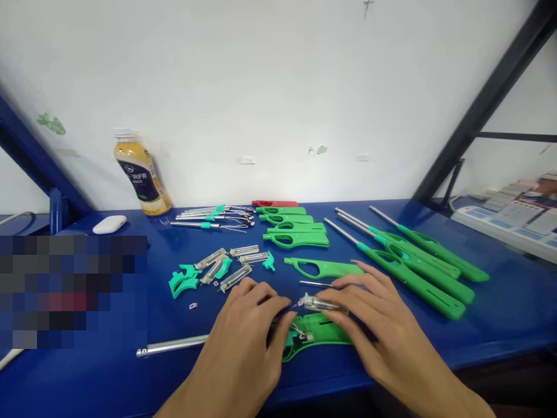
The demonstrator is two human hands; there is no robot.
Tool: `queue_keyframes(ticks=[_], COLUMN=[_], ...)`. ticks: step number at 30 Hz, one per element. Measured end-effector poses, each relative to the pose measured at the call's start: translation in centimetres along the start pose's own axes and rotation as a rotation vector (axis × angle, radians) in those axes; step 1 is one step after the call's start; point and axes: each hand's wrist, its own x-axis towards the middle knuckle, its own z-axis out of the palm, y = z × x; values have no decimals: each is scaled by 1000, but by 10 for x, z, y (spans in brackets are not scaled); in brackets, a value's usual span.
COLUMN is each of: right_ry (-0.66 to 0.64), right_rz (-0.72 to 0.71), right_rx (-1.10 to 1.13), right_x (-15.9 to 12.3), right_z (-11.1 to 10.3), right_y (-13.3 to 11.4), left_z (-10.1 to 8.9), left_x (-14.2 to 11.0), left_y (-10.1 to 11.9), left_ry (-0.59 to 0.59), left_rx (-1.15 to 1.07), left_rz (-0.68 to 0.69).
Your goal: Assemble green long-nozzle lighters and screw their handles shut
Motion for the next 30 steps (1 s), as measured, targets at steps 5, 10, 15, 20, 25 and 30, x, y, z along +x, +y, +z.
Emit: queue_keyframes(ticks=[5, 10, 15, 20, 25, 30], right_ry=[-13, -23, -40, -58, -65, -86], right_rz=[-13, -36, -41, -38, -31, -42], right_rx=[20, 29, 22, 30, 37, 26], right_x=[-1, -2, -2, -2, -3, -3], right_z=[-4, -6, -7, -6, -6, -6], right_y=[-4, -5, -6, -6, -5, -4], left_z=[2, 5, 7, 8, 10, 12], left_x=[-1, -6, -10, -10, -11, -13], left_y=[1, -2, -4, -4, -5, -7], left_ry=[-17, 18, 52, 35, 32, 40], left_rx=[-41, -48, -36, -63, -83, -71], left_rz=[26, 76, 91, 84, 88, 103])
